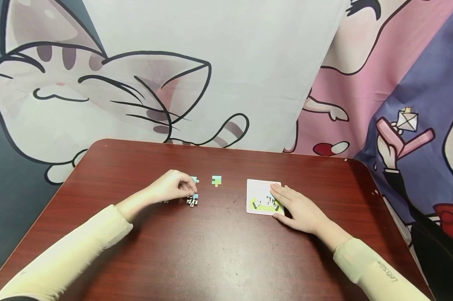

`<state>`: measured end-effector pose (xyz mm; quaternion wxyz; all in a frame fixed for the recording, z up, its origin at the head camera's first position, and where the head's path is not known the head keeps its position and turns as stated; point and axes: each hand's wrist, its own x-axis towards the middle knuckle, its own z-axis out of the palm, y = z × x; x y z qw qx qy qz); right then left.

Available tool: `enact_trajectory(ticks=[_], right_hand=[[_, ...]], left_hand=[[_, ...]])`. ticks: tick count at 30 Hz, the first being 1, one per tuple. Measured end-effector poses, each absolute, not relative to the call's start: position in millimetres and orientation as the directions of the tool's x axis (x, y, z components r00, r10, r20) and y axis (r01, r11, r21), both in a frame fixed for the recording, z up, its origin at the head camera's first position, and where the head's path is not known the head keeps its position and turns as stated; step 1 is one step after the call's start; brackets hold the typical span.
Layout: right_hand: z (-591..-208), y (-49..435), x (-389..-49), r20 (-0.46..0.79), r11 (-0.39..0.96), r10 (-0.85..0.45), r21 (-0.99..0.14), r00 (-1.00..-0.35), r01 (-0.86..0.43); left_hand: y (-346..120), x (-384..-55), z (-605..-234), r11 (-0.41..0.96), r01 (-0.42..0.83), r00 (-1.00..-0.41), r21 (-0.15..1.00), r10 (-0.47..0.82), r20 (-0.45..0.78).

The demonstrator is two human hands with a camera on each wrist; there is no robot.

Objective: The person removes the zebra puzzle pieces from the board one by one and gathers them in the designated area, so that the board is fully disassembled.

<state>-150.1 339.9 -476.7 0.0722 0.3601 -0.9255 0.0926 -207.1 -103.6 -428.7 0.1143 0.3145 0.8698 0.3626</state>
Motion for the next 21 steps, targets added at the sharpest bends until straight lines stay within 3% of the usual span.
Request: enact_trajectory(ticks=[21], right_hand=[[-477,340,-150,0.183,0.738,-0.642,-0.111,-0.744,-0.665]], left_hand=[[-116,-212,-441,0.583,0.449,-0.813,0.677,0.581,0.039]])
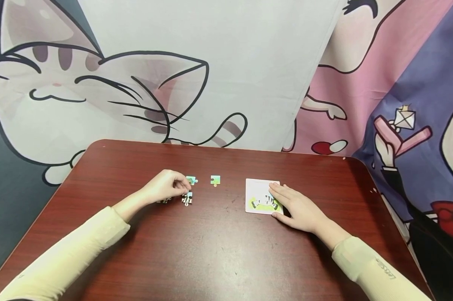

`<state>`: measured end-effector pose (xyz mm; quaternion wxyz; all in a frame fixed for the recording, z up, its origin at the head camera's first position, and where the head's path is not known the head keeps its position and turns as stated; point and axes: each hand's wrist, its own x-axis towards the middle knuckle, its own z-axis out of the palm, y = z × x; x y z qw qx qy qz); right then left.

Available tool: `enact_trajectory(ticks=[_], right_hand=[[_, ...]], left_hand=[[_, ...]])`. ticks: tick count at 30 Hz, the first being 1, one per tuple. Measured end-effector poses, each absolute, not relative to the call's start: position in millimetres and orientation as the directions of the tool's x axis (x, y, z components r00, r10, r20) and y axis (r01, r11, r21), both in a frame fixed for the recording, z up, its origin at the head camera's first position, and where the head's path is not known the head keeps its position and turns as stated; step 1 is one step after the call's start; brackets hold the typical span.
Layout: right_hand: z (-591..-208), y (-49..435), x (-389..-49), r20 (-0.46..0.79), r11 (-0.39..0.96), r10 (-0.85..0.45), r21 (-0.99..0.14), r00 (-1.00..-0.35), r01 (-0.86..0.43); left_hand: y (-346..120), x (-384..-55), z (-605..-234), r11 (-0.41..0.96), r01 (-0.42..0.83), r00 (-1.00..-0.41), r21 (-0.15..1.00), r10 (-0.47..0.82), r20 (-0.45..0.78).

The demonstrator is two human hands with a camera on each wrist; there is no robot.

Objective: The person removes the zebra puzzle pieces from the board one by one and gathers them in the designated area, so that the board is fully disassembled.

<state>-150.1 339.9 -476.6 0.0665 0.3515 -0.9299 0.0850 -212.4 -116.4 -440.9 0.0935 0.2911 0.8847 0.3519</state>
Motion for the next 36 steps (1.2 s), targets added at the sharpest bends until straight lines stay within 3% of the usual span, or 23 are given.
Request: enact_trajectory(ticks=[36], right_hand=[[-476,339,-150,0.169,0.740,-0.637,-0.139,-0.752,-0.658]], left_hand=[[-112,-218,-454,0.597,0.482,-0.811,0.641,0.581,0.068]])
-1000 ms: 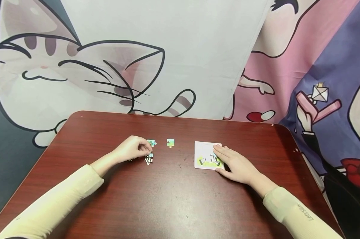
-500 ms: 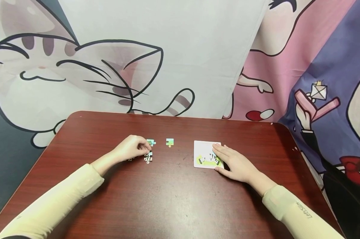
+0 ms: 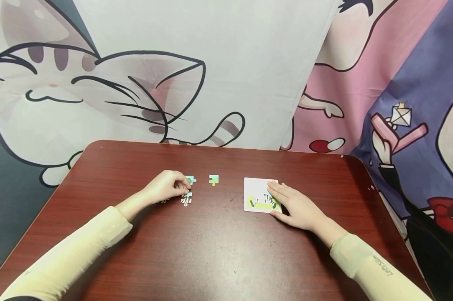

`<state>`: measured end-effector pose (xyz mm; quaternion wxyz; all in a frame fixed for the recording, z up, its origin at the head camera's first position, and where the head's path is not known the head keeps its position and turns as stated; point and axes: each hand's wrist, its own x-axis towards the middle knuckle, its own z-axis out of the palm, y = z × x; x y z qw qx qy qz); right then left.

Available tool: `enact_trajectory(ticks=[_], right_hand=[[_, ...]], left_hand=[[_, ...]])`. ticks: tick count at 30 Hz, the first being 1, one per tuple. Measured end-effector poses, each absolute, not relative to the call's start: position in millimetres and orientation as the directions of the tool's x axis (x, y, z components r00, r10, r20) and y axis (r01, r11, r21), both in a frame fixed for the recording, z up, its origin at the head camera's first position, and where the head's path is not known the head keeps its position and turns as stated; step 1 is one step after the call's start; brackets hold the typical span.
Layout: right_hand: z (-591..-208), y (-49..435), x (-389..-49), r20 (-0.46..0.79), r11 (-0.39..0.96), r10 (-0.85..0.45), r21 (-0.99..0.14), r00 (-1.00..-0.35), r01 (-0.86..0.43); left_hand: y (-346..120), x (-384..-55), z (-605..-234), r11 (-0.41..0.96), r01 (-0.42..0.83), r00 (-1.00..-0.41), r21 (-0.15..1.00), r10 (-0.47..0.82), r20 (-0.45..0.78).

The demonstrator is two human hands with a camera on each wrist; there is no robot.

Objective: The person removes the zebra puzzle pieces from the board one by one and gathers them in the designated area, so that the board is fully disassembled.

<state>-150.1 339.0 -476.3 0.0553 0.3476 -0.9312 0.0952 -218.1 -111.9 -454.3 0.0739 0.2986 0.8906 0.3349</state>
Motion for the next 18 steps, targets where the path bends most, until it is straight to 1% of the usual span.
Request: enact_trajectory(ticks=[5,12,18], right_hand=[[-476.0,339.3,-149.1,0.165,0.744,-0.635,-0.134,-0.755,-0.655],[-474.6,339.1,-148.6,0.160,0.749,-0.632,-0.128,-0.758,-0.651],[-473.2,338.9,-149.7,0.155,0.748,-0.632,-0.132,-0.759,-0.650]], left_hand=[[-111.6,-219.0,-455.5,0.612,0.457,-0.821,0.645,0.570,0.040],[-111.9,-218.8,-455.2,0.607,0.452,-0.824,0.654,0.564,0.045],[-106.8,-218.3,-451.5,0.622,0.463,-0.834,0.631,0.546,0.073]])
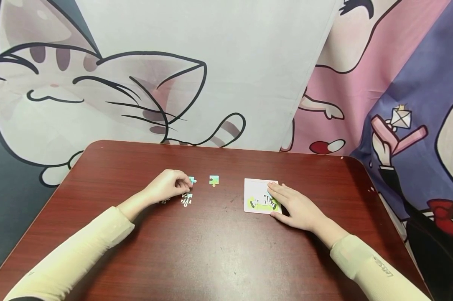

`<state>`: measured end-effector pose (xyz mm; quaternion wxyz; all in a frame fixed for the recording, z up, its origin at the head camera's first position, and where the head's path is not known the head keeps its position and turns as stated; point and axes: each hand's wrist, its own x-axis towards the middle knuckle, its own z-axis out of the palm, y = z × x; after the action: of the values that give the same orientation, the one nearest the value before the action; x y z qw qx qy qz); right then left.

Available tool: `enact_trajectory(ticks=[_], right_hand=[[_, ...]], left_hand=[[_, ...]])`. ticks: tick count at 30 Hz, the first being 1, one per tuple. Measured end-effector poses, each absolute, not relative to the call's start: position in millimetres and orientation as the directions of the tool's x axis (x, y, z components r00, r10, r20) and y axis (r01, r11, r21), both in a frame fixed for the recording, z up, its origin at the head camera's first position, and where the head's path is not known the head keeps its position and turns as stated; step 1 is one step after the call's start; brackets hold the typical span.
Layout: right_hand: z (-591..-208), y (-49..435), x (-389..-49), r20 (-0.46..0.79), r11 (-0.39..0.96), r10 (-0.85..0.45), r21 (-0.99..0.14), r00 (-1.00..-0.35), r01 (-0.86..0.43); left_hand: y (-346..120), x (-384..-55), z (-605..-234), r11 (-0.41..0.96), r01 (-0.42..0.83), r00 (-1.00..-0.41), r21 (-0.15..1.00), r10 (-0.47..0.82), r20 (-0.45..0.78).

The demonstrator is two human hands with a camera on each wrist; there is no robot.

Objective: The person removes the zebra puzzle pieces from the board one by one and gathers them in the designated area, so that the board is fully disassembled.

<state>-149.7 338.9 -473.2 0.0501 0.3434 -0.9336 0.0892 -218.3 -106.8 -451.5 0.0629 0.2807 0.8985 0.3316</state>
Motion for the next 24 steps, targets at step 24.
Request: enact_trajectory(ticks=[24], right_hand=[[-471,338,-149,0.161,0.750,-0.619,-0.170,-0.768,-0.640]], left_hand=[[-40,-228,-427,0.551,0.557,-0.764,0.621,0.633,0.124]])
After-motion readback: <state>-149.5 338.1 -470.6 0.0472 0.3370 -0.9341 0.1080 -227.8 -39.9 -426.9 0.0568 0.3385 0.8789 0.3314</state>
